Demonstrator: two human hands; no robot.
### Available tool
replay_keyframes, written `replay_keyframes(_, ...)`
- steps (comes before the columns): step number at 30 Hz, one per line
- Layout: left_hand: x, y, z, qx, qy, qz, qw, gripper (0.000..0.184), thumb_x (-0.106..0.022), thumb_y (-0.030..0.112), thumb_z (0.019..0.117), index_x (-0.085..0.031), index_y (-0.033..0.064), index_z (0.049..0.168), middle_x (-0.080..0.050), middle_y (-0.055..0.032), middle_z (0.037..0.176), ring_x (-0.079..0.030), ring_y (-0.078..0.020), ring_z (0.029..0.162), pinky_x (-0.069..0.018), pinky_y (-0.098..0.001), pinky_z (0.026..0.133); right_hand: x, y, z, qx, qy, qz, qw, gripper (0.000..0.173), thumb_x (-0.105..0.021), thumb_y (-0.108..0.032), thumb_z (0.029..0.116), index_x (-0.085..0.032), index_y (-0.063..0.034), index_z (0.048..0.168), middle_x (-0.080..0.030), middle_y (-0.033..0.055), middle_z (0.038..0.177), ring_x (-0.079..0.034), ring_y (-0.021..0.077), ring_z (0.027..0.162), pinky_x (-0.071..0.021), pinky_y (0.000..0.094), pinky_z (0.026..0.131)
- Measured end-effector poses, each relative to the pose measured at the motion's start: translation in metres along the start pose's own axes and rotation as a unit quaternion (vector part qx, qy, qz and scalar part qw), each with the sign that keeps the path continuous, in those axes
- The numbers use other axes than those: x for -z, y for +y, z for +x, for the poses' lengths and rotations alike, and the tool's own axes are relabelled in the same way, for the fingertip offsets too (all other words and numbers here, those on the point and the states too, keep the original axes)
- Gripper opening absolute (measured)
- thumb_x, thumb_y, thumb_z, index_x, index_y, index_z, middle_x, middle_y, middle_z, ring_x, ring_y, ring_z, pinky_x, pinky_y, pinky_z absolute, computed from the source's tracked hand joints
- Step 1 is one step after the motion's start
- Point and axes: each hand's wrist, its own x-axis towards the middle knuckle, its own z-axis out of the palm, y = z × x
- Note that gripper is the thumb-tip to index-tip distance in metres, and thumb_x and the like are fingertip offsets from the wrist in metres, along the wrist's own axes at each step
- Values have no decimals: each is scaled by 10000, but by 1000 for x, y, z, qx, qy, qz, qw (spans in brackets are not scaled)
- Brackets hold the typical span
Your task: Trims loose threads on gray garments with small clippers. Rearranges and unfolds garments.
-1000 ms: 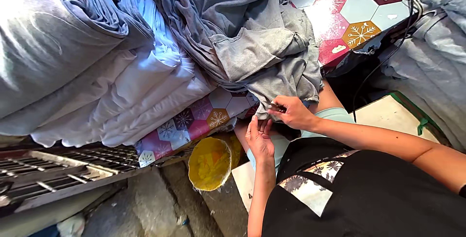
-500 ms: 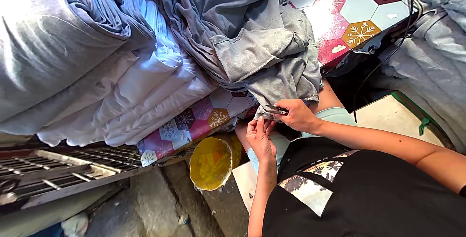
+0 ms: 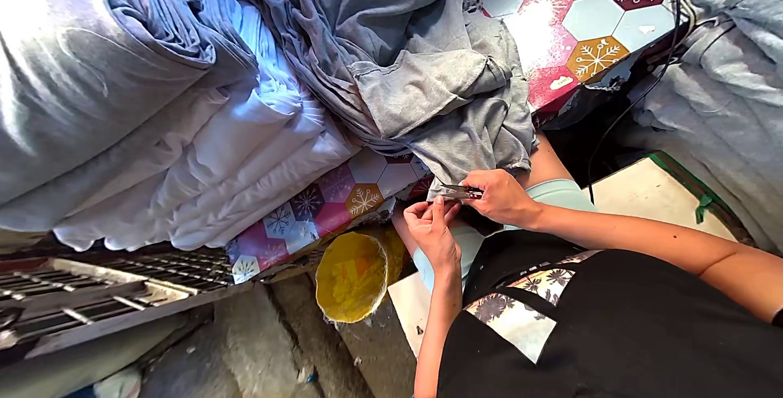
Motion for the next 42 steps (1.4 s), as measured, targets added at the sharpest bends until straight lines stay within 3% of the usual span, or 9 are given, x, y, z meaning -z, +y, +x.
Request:
replay_keyframes(5,18,-13,8,-159,-112,163,967,146,-516,-128,939,-635,-43,941,-694,-15,824,-713,-75,771,-636,-284,777,12,-6,1,-124,-75,141,979,148,-736,-161,950,-713,-41,868,-618,14,699,-550,63,620,-463,273,609)
replay_keyframes(9,26,-10,11,-204,-127,327,914,180,-530,-30,883,-709,-17,866,-673,-23,802,-614,-3,743,-503,-160,680,11,-8,-5,-129,-94,201,966,136,-714,-157,954,-703,-53,867,-605,-22,684,-545,8,619,-457,209,609)
replay_keyframes(16,27,-5,10,-3,-142,125,982,186,-528,-49,952,-666,5,840,-681,-4,732,-668,-67,706,-586,-252,737,-5,1,-3,-79,-147,200,965,192,-673,-190,982,-693,-30,879,-593,-9,711,-526,13,651,-436,216,637)
replay_keyframes(19,29,1,8,-39,-129,163,977,142,-577,-52,952,-677,-8,862,-693,-6,744,-677,-55,719,-589,-234,736,3,7,0,-86,-159,252,951,249,-637,-254,1023,-687,-53,885,-577,-56,692,-516,-29,627,-439,173,621)
replay_keyframes(22,33,3,5,-82,-131,192,969,125,-564,-39,966,-675,-34,908,-721,-35,805,-715,-77,779,-610,-244,781,11,13,3,-122,-220,280,926,398,-389,-292,1111,-668,-62,947,-441,-100,615,-388,-24,521,-330,166,512)
replay_keyframes(24,35,2,3,-110,-129,204,964,130,-549,-28,969,-668,-33,917,-714,-26,821,-706,-66,794,-600,-232,782,13,14,4,-179,-273,297,897,461,-343,-329,1129,-663,-61,934,-415,-100,576,-353,-13,473,-299,170,473)
replay_keyframes(29,37,1,1,-127,-125,205,963,133,-544,-26,952,-661,-17,889,-696,-9,806,-686,-51,788,-584,-221,772,4,11,13,-292,-347,357,816,500,-387,-439,1113,-594,-125,783,-383,-105,523,-317,-21,416,-254,158,412)
replay_keyframes(34,39,-3,3,-135,-121,202,962,120,-566,-46,920,-665,-5,864,-679,8,774,-671,-36,746,-579,-209,727,0,10,25,-361,-343,419,759,508,-377,-478,1102,-586,-138,788,-339,-97,512,-272,-27,379,-218,138,375)
replay_keyframes(42,37,-10,7,-105,-107,181,972,157,-542,-51,916,-645,21,822,-670,11,758,-670,-53,750,-579,-232,734,-13,11,18,-383,-298,431,760,489,-456,-430,1090,-575,-146,709,-332,-108,484,-261,-27,376,-198,150,377)
